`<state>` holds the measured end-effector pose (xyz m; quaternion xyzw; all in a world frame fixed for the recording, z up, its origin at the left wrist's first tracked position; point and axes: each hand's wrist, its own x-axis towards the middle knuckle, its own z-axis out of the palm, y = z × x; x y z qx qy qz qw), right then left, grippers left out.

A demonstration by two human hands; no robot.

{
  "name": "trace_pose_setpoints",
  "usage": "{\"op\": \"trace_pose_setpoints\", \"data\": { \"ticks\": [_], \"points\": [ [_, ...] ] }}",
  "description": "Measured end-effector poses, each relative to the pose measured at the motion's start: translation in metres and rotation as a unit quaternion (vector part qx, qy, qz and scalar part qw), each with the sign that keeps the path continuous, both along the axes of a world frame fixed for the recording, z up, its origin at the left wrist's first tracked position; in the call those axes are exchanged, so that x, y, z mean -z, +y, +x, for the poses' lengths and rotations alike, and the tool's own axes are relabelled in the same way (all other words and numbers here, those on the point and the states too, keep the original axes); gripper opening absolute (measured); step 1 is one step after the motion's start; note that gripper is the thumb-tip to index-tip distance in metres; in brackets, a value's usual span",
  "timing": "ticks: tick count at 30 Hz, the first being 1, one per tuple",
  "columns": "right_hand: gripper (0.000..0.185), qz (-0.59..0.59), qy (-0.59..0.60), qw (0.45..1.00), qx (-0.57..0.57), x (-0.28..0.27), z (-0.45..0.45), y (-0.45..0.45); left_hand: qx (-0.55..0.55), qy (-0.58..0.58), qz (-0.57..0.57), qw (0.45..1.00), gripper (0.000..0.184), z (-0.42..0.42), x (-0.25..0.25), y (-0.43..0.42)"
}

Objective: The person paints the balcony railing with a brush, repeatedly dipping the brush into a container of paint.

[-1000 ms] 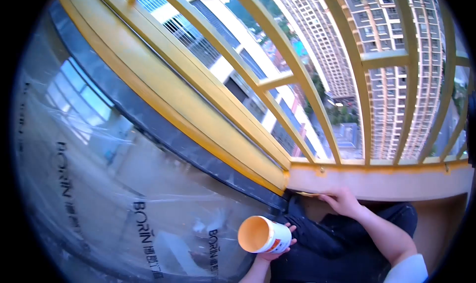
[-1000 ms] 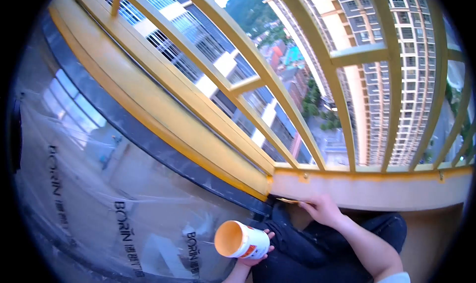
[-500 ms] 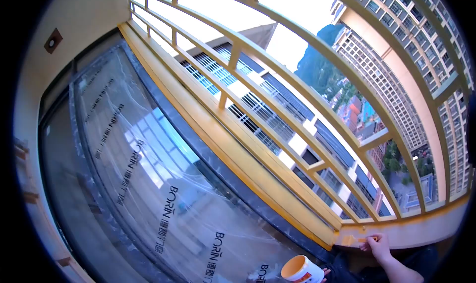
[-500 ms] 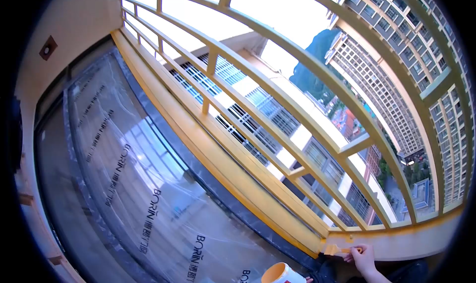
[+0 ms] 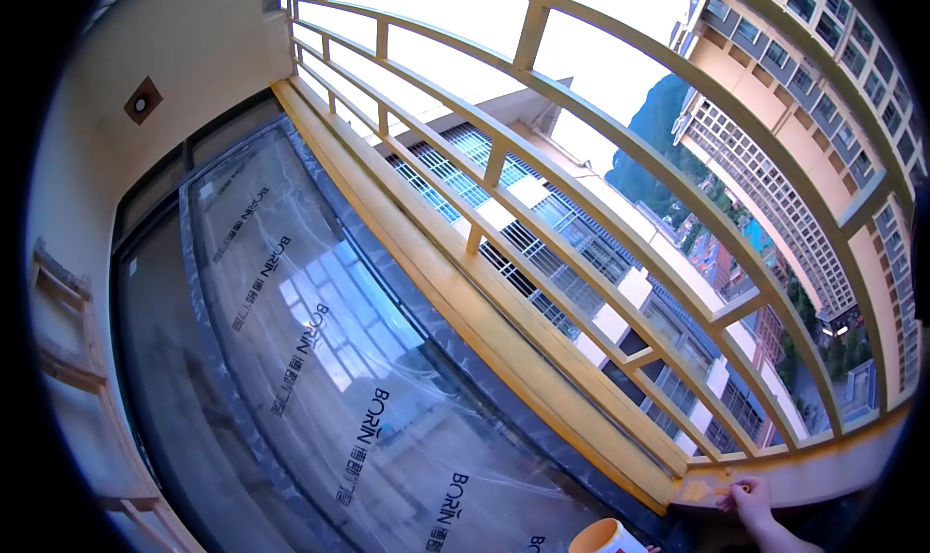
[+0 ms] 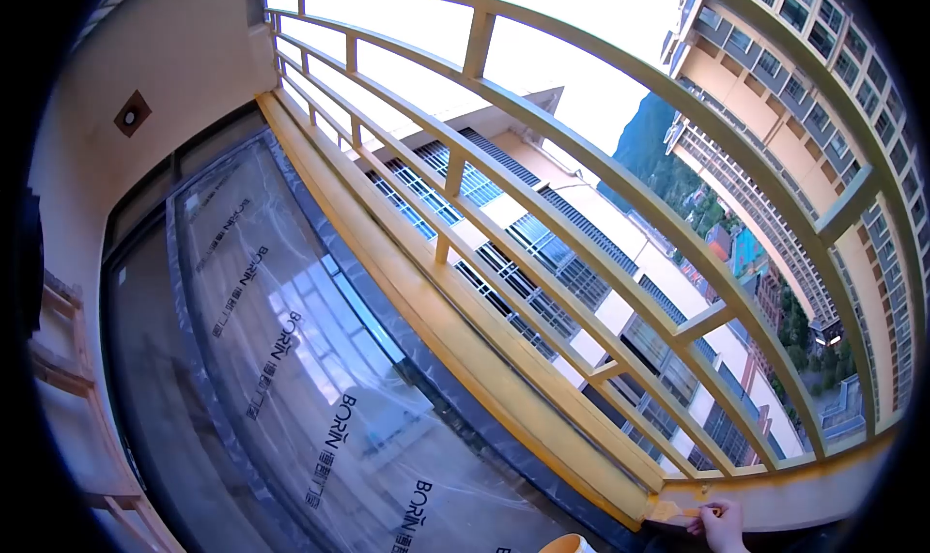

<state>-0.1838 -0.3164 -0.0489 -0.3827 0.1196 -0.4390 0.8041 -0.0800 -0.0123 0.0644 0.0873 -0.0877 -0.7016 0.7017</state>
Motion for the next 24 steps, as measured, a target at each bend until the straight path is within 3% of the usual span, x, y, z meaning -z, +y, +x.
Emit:
{"op": "trace_pose_setpoints", "data": {
  "ticks": [24],
  "points": [
    [0.014,0.016,0.013,1.0,-0.006,0.006,0.001,-0.001,-0.023,-0.004,0.012,1.0,0.084,0.002,-0.001,0.003]
  ]
}}
